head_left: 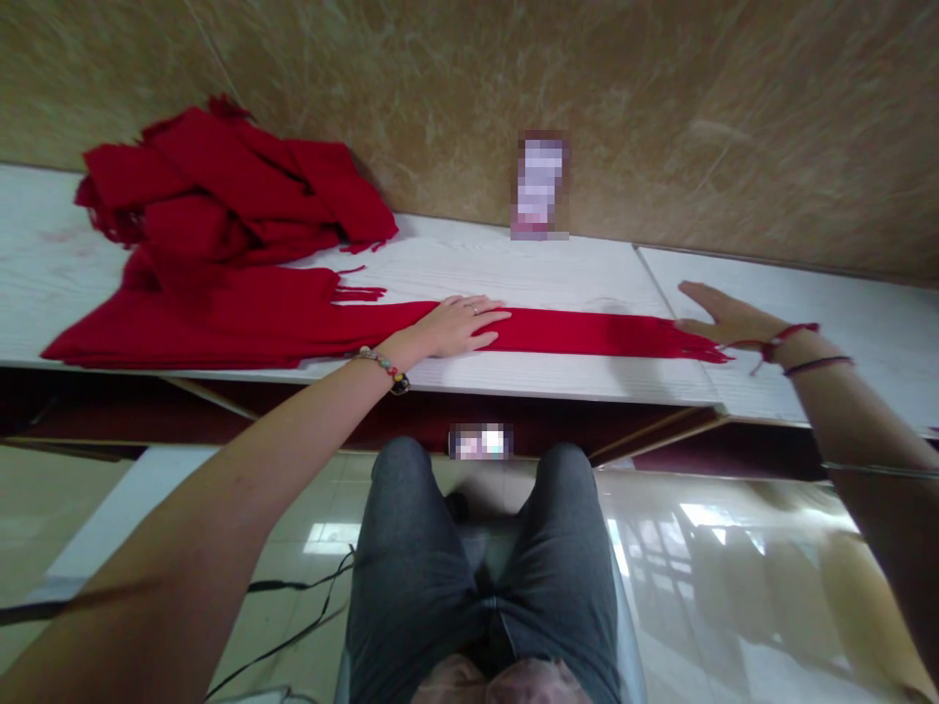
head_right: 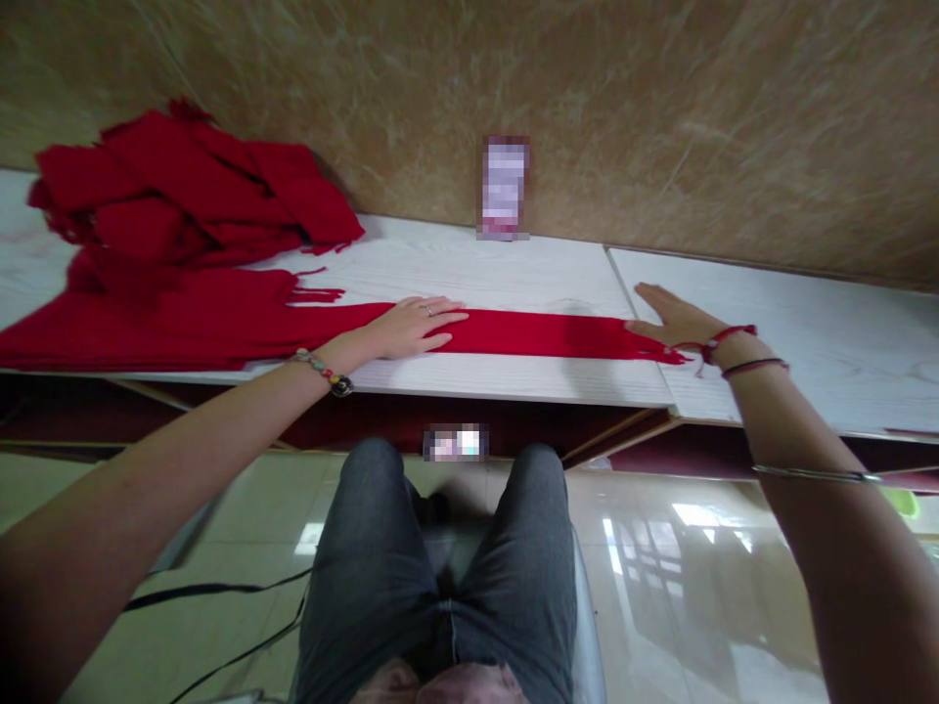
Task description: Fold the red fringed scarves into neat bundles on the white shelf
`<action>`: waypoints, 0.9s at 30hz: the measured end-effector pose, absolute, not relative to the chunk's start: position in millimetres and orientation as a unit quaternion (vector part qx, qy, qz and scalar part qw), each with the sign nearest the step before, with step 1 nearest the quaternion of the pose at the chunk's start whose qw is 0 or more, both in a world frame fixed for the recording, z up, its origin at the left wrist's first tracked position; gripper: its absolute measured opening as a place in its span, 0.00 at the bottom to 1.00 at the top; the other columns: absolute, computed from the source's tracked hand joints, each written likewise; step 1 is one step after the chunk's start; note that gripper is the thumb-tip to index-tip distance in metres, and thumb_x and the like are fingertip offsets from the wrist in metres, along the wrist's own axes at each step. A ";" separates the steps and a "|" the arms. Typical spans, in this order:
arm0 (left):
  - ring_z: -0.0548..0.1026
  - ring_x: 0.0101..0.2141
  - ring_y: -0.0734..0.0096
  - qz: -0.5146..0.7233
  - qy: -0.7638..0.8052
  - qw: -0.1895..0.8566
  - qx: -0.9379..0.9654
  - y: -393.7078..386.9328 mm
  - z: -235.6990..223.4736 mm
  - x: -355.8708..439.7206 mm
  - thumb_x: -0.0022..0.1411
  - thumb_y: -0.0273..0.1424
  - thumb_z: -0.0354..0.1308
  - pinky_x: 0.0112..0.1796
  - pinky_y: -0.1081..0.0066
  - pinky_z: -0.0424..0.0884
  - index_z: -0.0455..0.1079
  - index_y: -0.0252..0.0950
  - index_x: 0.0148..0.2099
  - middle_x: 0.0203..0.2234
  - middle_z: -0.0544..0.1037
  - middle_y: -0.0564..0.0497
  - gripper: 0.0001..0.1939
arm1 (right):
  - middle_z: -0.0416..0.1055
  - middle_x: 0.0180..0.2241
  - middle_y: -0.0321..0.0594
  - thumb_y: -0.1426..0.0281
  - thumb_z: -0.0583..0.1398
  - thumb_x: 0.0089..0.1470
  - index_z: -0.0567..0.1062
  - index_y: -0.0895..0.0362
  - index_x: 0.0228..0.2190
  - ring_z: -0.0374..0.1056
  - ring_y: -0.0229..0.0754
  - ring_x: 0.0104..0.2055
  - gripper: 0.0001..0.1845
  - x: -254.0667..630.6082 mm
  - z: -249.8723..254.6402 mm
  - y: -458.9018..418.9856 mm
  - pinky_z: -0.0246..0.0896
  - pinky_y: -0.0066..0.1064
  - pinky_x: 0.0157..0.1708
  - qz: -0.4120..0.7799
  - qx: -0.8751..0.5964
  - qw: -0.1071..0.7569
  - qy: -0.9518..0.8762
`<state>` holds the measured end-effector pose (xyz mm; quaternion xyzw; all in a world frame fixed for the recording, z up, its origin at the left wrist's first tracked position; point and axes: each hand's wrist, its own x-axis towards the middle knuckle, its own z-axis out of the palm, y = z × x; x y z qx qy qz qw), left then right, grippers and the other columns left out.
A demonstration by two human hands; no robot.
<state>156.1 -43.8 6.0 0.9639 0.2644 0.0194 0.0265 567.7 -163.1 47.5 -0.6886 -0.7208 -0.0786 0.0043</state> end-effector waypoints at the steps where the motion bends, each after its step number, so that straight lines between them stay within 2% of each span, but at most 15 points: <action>1: 0.51 0.62 0.67 0.020 0.265 0.025 0.964 -43.8 5.9 156.4 0.68 0.42 0.38 0.58 0.67 0.45 0.50 0.43 0.66 0.64 0.53 0.54 0.26 | 0.57 0.59 0.60 0.52 0.49 0.56 0.60 0.69 0.58 0.52 0.50 0.62 0.39 544.8 47.8 -153.8 0.52 0.36 0.58 -0.048 -0.667 0.000 -0.743; 4: 0.52 0.62 0.67 0.023 0.265 0.020 0.964 -43.2 4.9 157.2 0.68 0.42 0.38 0.58 0.66 0.46 0.51 0.43 0.65 0.64 0.54 0.54 0.26 | 0.48 0.63 0.56 0.53 0.47 0.58 0.53 0.66 0.61 0.42 0.54 0.65 0.38 476.2 36.5 -129.2 0.50 0.48 0.58 -0.004 -0.616 -0.006 -0.788; 6: 0.53 0.61 0.67 0.023 0.264 0.015 0.964 -42.6 4.0 157.5 0.68 0.42 0.38 0.58 0.66 0.46 0.51 0.42 0.65 0.64 0.54 0.54 0.26 | 0.48 0.64 0.51 0.54 0.46 0.59 0.53 0.59 0.62 0.43 0.55 0.65 0.35 442.9 21.1 -118.8 0.51 0.54 0.57 -0.007 -0.607 0.003 -0.794; 9: 0.53 0.61 0.67 0.021 0.260 0.010 0.965 -42.3 3.8 157.4 0.68 0.42 0.38 0.58 0.66 0.47 0.51 0.42 0.65 0.64 0.54 0.53 0.26 | 0.52 0.63 0.47 0.56 0.42 0.61 0.54 0.55 0.61 0.47 0.52 0.64 0.31 424.3 -1.5 -114.4 0.50 0.54 0.57 -0.011 -0.607 0.008 -0.795; 15: 0.51 0.62 0.65 0.000 0.263 0.011 0.965 -46.1 8.7 157.9 0.69 0.41 0.38 0.58 0.65 0.47 0.48 0.43 0.66 0.64 0.51 0.53 0.26 | 0.52 0.63 0.41 0.59 0.39 0.61 0.55 0.51 0.61 0.48 0.50 0.64 0.29 469.7 -10.6 -129.6 0.49 0.56 0.57 -0.020 -0.658 -0.003 -0.753; 19: 0.51 0.62 0.64 -0.006 0.265 0.008 0.964 -47.0 9.6 158.2 0.69 0.41 0.37 0.58 0.64 0.46 0.46 0.43 0.67 0.65 0.49 0.53 0.27 | 0.53 0.63 0.41 0.60 0.38 0.61 0.55 0.51 0.61 0.49 0.50 0.63 0.29 518.2 -10.4 -143.7 0.49 0.58 0.56 -0.025 -0.713 -0.023 -0.700; 23: 0.50 0.63 0.65 -0.001 0.258 0.000 0.966 -44.7 6.5 157.4 0.69 0.41 0.37 0.58 0.64 0.46 0.46 0.44 0.67 0.65 0.49 0.54 0.26 | 0.56 0.61 0.44 0.59 0.40 0.60 0.58 0.51 0.60 0.52 0.55 0.62 0.29 549.5 -9.7 -153.8 0.51 0.62 0.53 -0.042 -0.762 -0.032 -0.645; 27: 0.50 0.63 0.66 0.000 0.258 0.003 0.966 -43.6 5.6 157.4 0.69 0.41 0.37 0.57 0.64 0.46 0.46 0.45 0.67 0.65 0.49 0.54 0.26 | 0.51 0.63 0.48 0.58 0.41 0.60 0.54 0.54 0.62 0.45 0.57 0.64 0.31 523.3 2.8 -149.9 0.47 0.63 0.55 -0.071 -0.729 0.044 -0.679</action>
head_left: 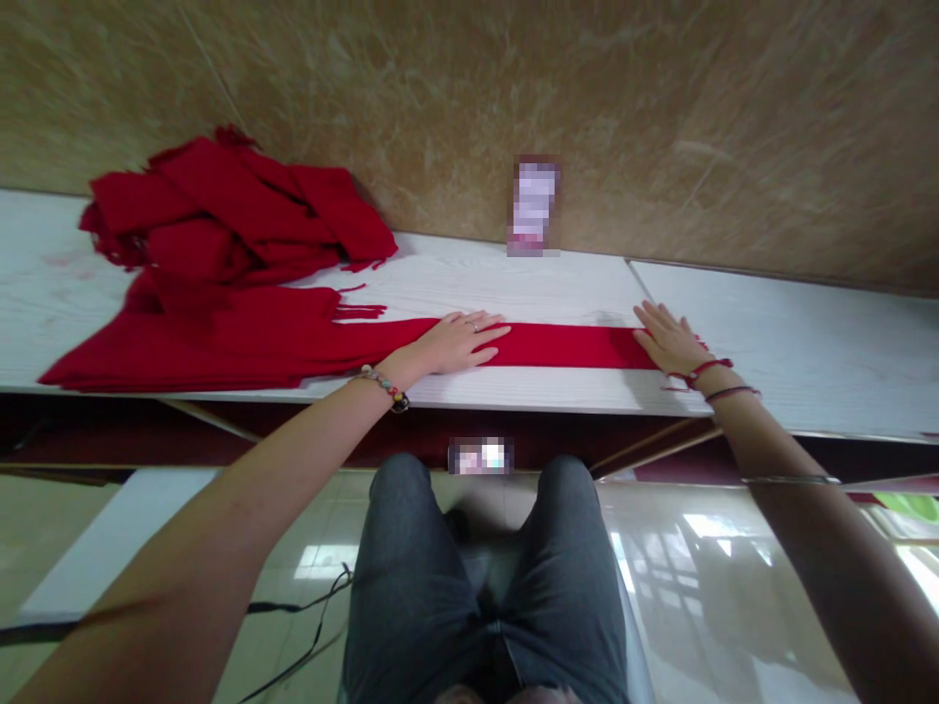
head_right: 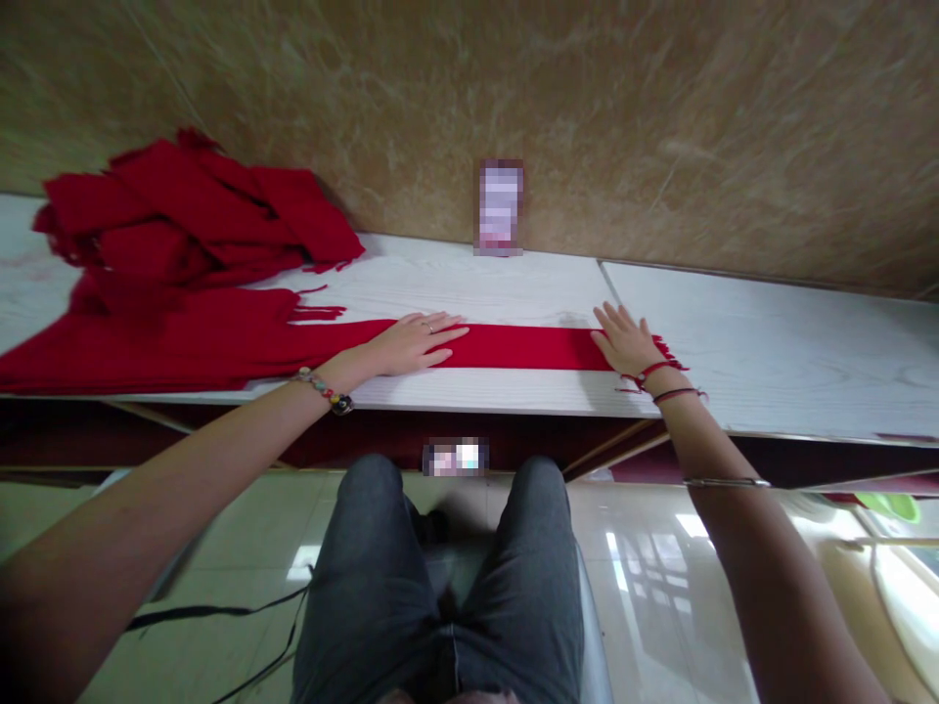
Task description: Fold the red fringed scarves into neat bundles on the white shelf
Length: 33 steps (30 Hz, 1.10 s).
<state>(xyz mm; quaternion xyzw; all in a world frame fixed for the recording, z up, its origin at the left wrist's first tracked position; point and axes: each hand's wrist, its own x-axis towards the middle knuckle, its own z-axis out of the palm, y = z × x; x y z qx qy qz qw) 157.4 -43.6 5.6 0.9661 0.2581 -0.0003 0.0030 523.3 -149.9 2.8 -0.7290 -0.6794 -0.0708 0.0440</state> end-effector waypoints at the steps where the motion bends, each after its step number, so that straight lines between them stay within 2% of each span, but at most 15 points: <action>1: 0.50 0.63 0.66 -0.001 0.259 0.005 0.966 -44.0 6.1 157.6 0.68 0.41 0.37 0.57 0.64 0.46 0.46 0.45 0.67 0.65 0.49 0.54 0.26 | 0.50 0.63 0.48 0.58 0.41 0.60 0.52 0.54 0.62 0.44 0.57 0.65 0.31 507.3 5.8 -146.0 0.47 0.63 0.55 -0.068 -0.704 0.067 -0.704; 5: 0.49 0.63 0.66 0.000 0.263 0.015 0.965 -46.6 8.7 158.1 0.68 0.41 0.37 0.58 0.64 0.46 0.47 0.45 0.67 0.65 0.49 0.53 0.26 | 0.46 0.64 0.48 0.57 0.42 0.60 0.49 0.55 0.63 0.41 0.55 0.66 0.32 436.2 6.4 -124.9 0.45 0.61 0.56 -0.041 -0.627 0.091 -0.772; 10: 0.49 0.63 0.66 -0.003 0.262 0.024 0.965 -46.6 9.4 156.9 0.68 0.40 0.37 0.58 0.64 0.45 0.46 0.45 0.67 0.65 0.48 0.53 0.26 | 0.53 0.62 0.45 0.57 0.41 0.61 0.56 0.53 0.61 0.49 0.53 0.63 0.30 402.9 -7.7 -114.0 0.48 0.57 0.56 -0.015 -0.610 0.049 -0.791; 17: 0.46 0.64 0.62 -0.005 0.255 0.042 0.966 -44.1 7.5 174.4 0.68 0.41 0.38 0.59 0.58 0.42 0.46 0.44 0.67 0.65 0.48 0.52 0.27 | 0.53 0.62 0.44 0.56 0.40 0.61 0.56 0.54 0.61 0.51 0.52 0.63 0.31 432.5 -9.3 -125.3 0.50 0.53 0.56 -0.031 -0.615 0.037 -0.787; 26: 0.48 0.63 0.63 0.017 0.226 0.047 0.973 -53.8 8.2 235.4 0.68 0.42 0.38 0.59 0.60 0.45 0.48 0.43 0.66 0.66 0.47 0.51 0.26 | 0.53 0.62 0.40 0.58 0.41 0.61 0.54 0.51 0.61 0.50 0.48 0.63 0.29 500.8 -9.2 -137.3 0.52 0.51 0.56 -0.033 -0.633 0.020 -0.773; 33: 0.47 0.64 0.61 0.008 0.240 0.036 0.970 -49.1 6.3 218.6 0.68 0.44 0.37 0.59 0.58 0.44 0.48 0.43 0.66 0.66 0.46 0.49 0.27 | 0.53 0.62 0.40 0.59 0.41 0.61 0.55 0.51 0.61 0.50 0.48 0.63 0.29 529.9 -11.1 -138.1 0.51 0.51 0.56 -0.035 -0.647 0.018 -0.761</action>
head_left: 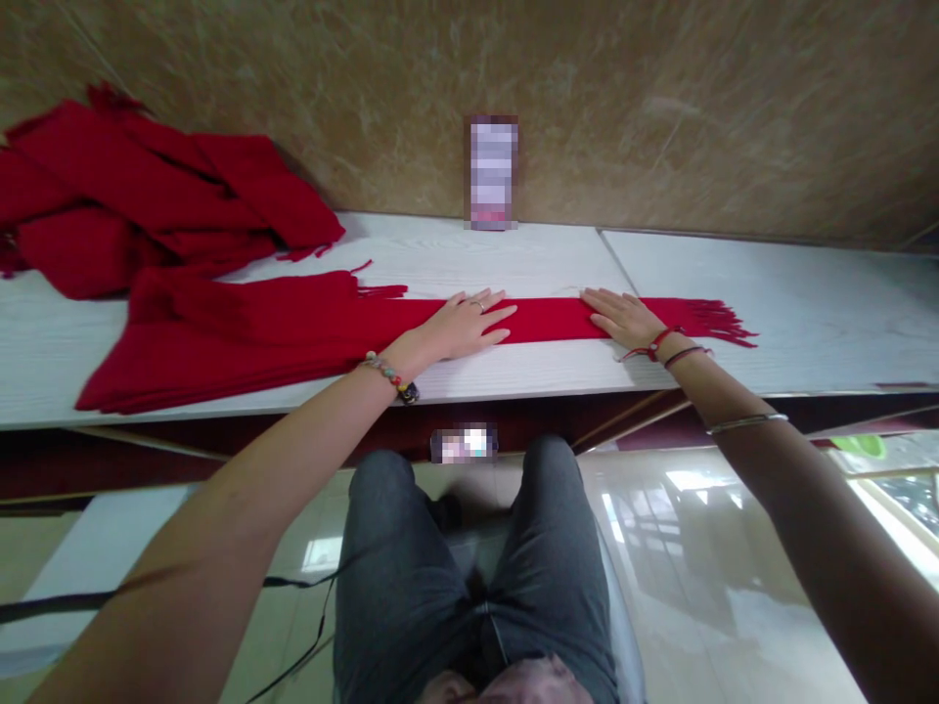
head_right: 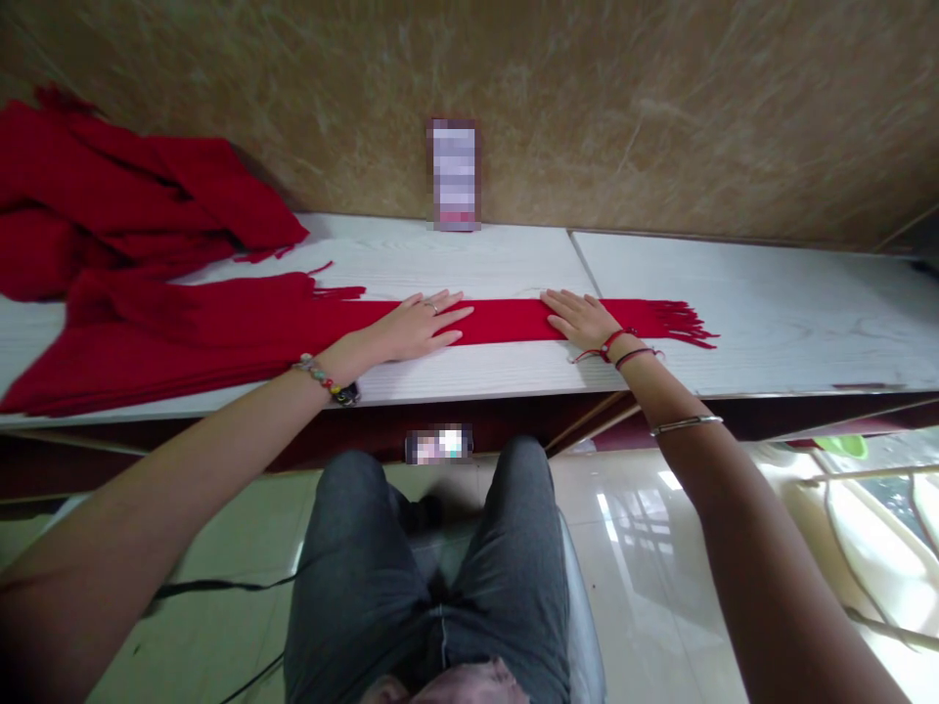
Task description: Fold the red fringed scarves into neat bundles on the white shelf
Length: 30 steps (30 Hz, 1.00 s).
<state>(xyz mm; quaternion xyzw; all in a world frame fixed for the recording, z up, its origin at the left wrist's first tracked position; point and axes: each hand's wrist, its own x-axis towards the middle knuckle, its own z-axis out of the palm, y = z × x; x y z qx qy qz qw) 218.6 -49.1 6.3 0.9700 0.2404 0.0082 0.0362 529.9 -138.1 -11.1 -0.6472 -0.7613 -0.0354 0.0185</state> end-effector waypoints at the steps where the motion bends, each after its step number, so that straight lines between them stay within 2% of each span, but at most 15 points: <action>1: 0.47 0.64 0.61 0.009 0.239 0.034 0.970 -48.2 6.0 213.4 0.68 0.43 0.37 0.59 0.58 0.44 0.48 0.43 0.66 0.66 0.46 0.49 0.27 | 0.53 0.62 0.40 0.59 0.41 0.61 0.55 0.51 0.61 0.51 0.48 0.63 0.29 531.3 -11.8 -137.8 0.51 0.52 0.56 -0.035 -0.644 0.018 -0.764; 6: 0.47 0.64 0.62 0.020 0.231 0.025 0.972 -48.0 4.3 200.4 0.68 0.43 0.38 0.59 0.60 0.44 0.49 0.42 0.66 0.65 0.48 0.49 0.27 | 0.53 0.62 0.41 0.60 0.41 0.61 0.54 0.51 0.61 0.50 0.49 0.63 0.29 531.5 -11.6 -138.8 0.49 0.55 0.57 -0.027 -0.649 0.015 -0.760; 11: 0.48 0.63 0.62 0.022 0.233 0.025 0.972 -49.4 3.6 202.9 0.68 0.43 0.37 0.59 0.60 0.45 0.49 0.41 0.66 0.65 0.47 0.49 0.27 | 0.53 0.62 0.42 0.61 0.44 0.60 0.55 0.51 0.61 0.47 0.54 0.64 0.28 507.5 6.0 -143.8 0.37 0.66 0.57 -0.064 -0.640 0.018 -0.766; 14: 0.48 0.63 0.64 0.027 0.235 0.026 0.971 -49.6 3.4 203.6 0.68 0.43 0.37 0.59 0.61 0.45 0.49 0.43 0.66 0.65 0.48 0.50 0.27 | 0.54 0.62 0.43 0.60 0.48 0.59 0.58 0.54 0.60 0.47 0.53 0.64 0.29 478.8 17.4 -146.2 0.40 0.59 0.59 -0.070 -0.584 0.055 -0.807; 17: 0.49 0.63 0.64 0.037 0.237 0.025 0.970 -49.6 3.0 203.3 0.68 0.44 0.38 0.59 0.61 0.46 0.50 0.43 0.66 0.65 0.49 0.50 0.27 | 0.61 0.58 0.45 0.60 0.50 0.58 0.64 0.58 0.57 0.55 0.47 0.61 0.28 455.1 18.2 -147.2 0.50 0.46 0.60 -0.030 -0.518 0.061 -0.853; 19: 0.50 0.63 0.64 0.037 0.238 0.025 0.970 -50.1 3.4 203.3 0.68 0.43 0.38 0.58 0.61 0.47 0.50 0.42 0.66 0.65 0.50 0.49 0.27 | 0.63 0.57 0.46 0.62 0.49 0.58 0.67 0.59 0.55 0.58 0.45 0.59 0.26 448.3 13.2 -147.4 0.55 0.41 0.58 -0.016 -0.506 0.070 -0.860; 24: 0.50 0.63 0.63 0.033 0.239 0.036 0.970 -51.6 6.2 204.1 0.68 0.43 0.39 0.58 0.61 0.47 0.51 0.40 0.65 0.65 0.50 0.48 0.27 | 0.65 0.55 0.42 0.68 0.46 0.59 0.70 0.58 0.52 0.60 0.42 0.58 0.23 452.6 0.4 -146.4 0.57 0.40 0.57 -0.015 -0.514 0.109 -0.850; 30: 0.51 0.62 0.63 0.042 0.249 0.043 0.967 -51.2 4.4 203.6 0.68 0.43 0.40 0.59 0.59 0.47 0.53 0.42 0.65 0.64 0.51 0.48 0.26 | 0.68 0.53 0.41 0.68 0.46 0.59 0.70 0.56 0.52 0.62 0.43 0.56 0.23 452.6 0.9 -147.1 0.58 0.41 0.56 0.001 -0.531 0.139 -0.836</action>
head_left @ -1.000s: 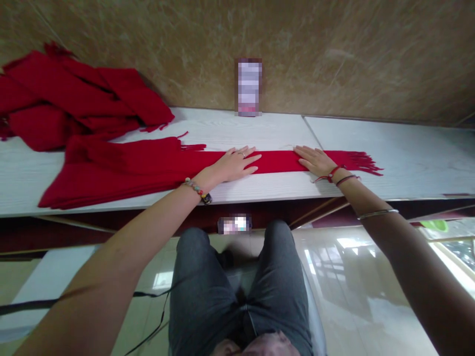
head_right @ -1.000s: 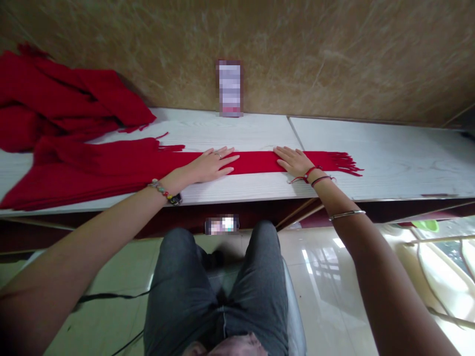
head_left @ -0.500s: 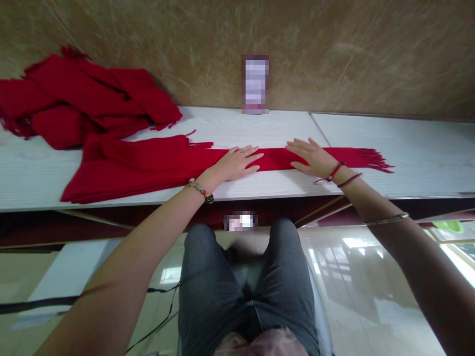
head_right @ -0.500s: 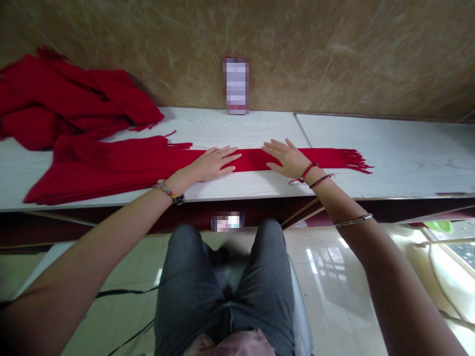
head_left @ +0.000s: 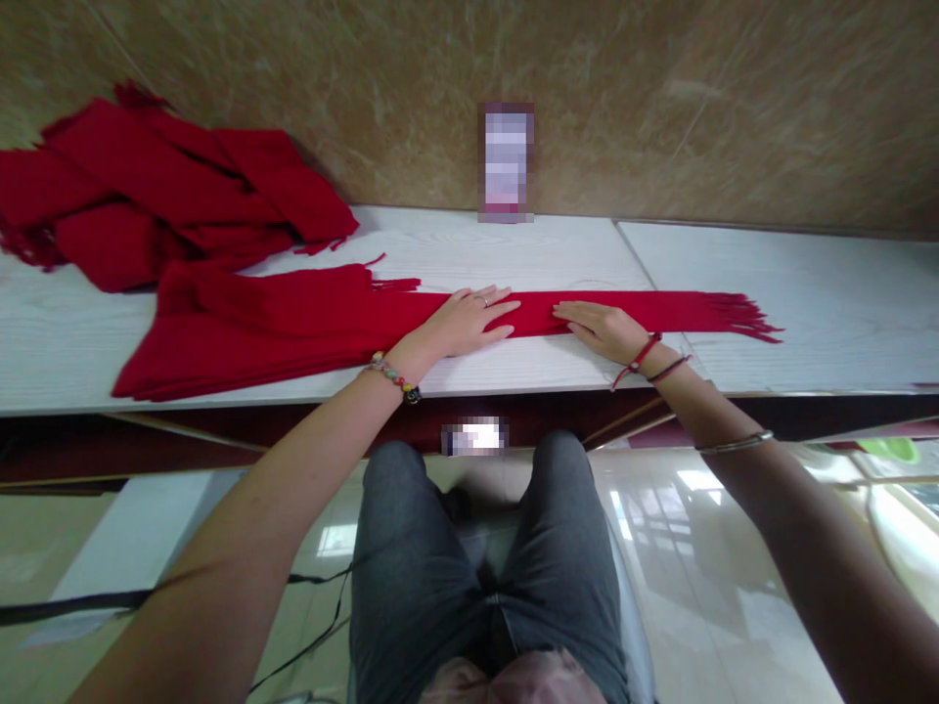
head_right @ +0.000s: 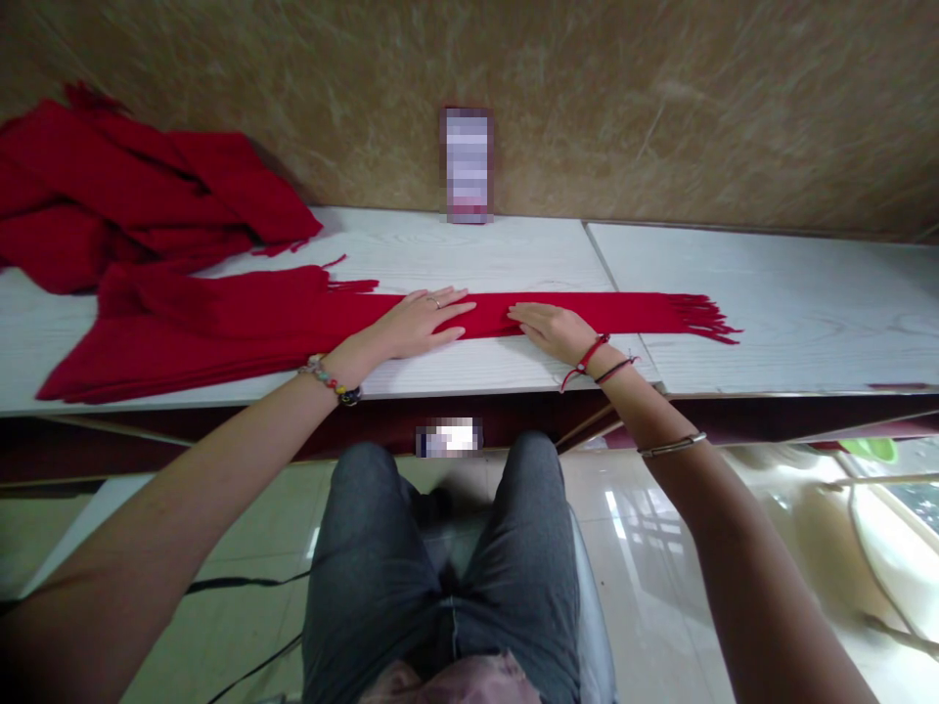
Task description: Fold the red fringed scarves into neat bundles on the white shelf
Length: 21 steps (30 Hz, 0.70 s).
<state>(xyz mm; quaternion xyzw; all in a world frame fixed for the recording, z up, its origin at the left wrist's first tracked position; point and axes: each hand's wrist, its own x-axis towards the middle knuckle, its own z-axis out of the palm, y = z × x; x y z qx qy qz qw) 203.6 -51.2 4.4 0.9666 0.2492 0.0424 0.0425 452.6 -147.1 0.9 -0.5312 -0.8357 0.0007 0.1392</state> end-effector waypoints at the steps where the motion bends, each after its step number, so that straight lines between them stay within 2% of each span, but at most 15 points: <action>1: 0.51 0.62 0.63 0.052 0.252 0.040 0.966 -51.5 4.1 203.2 0.68 0.43 0.40 0.59 0.58 0.46 0.54 0.42 0.64 0.64 0.52 0.48 0.26 | 0.68 0.53 0.41 0.68 0.45 0.60 0.70 0.56 0.52 0.63 0.43 0.56 0.23 452.0 1.9 -148.0 0.59 0.41 0.56 -0.001 -0.537 0.145 -0.831; 5: 0.50 0.63 0.63 0.102 0.257 0.014 0.961 -54.3 5.8 201.9 0.68 0.41 0.40 0.60 0.54 0.37 0.57 0.41 0.63 0.64 0.54 0.48 0.24 | 0.70 0.51 0.42 0.68 0.45 0.60 0.72 0.57 0.50 0.64 0.43 0.55 0.23 451.5 5.8 -151.3 0.60 0.39 0.55 -0.013 -0.543 0.172 -0.822; 7: 0.50 0.63 0.64 0.090 0.243 0.020 0.966 -55.1 7.2 201.6 0.68 0.42 0.39 0.60 0.56 0.39 0.56 0.40 0.64 0.64 0.53 0.49 0.25 | 0.70 0.52 0.43 0.68 0.46 0.60 0.72 0.57 0.49 0.64 0.42 0.55 0.22 452.4 6.1 -151.7 0.59 0.39 0.55 -0.011 -0.534 0.176 -0.827; 10: 0.49 0.63 0.65 0.044 0.218 0.042 0.974 -54.3 7.3 201.0 0.68 0.45 0.39 0.60 0.60 0.44 0.52 0.42 0.65 0.64 0.51 0.51 0.27 | 0.69 0.52 0.42 0.69 0.48 0.60 0.74 0.54 0.47 0.62 0.45 0.57 0.20 454.3 3.5 -151.1 0.57 0.45 0.56 -0.004 -0.514 0.161 -0.843; 13: 0.48 0.63 0.65 0.031 0.215 0.045 0.975 -52.3 5.5 200.2 0.68 0.46 0.38 0.60 0.60 0.43 0.50 0.44 0.66 0.65 0.50 0.53 0.28 | 0.69 0.52 0.44 0.70 0.50 0.58 0.76 0.55 0.45 0.61 0.48 0.57 0.19 456.0 0.0 -150.9 0.55 0.50 0.55 -0.005 -0.491 0.157 -0.857; 21: 0.48 0.63 0.66 0.013 0.226 0.049 0.973 -53.8 8.8 200.3 0.69 0.43 0.36 0.60 0.59 0.43 0.50 0.44 0.66 0.65 0.50 0.53 0.26 | 0.71 0.50 0.43 0.67 0.51 0.57 0.78 0.54 0.41 0.64 0.46 0.55 0.17 459.7 -0.2 -153.1 0.57 0.46 0.55 0.011 -0.497 0.204 -0.843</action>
